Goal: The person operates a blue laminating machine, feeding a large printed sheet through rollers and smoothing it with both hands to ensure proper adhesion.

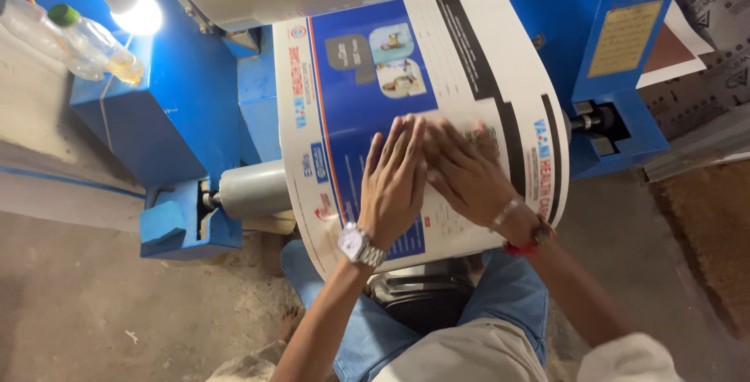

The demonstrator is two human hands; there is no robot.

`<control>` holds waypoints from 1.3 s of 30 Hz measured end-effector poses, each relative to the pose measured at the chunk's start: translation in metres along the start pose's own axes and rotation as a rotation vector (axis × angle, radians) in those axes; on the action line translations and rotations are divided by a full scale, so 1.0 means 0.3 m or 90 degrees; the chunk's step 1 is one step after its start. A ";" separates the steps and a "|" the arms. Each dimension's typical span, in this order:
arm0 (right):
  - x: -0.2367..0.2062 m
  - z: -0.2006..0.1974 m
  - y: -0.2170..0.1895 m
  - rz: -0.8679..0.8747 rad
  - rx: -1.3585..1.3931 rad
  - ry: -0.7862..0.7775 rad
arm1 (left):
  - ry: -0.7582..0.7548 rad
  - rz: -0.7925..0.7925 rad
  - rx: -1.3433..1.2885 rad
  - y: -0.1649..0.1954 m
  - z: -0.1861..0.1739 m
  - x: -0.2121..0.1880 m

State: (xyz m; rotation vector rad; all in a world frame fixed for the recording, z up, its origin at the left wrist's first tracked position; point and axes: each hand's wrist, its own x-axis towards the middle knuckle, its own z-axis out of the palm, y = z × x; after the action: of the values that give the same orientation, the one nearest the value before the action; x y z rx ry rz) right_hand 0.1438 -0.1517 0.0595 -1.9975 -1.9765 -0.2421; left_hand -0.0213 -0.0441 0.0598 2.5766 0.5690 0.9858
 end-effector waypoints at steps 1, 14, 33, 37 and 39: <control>0.063 0.003 -0.003 -0.008 -0.016 -0.035 | 0.002 -0.002 0.019 -0.016 0.003 0.035; 0.320 -0.062 0.346 0.243 -0.017 -0.185 | -0.121 -0.218 0.152 -0.409 -0.104 0.298; -0.327 0.034 -0.147 0.071 0.188 -0.006 | -0.141 -0.165 0.124 0.166 0.016 -0.358; -0.200 0.031 -0.196 0.003 0.213 -0.037 | -0.113 -0.163 0.072 0.221 0.066 -0.410; -0.091 0.026 -0.159 -0.014 0.172 -0.019 | -0.086 -0.135 0.091 0.228 0.068 -0.400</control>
State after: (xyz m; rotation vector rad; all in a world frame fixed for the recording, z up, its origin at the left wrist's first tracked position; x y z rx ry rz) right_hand 0.0947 -0.1750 0.0479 -1.8180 -1.9321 0.0485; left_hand -0.0722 -0.1632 0.0076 2.6113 0.8824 0.7203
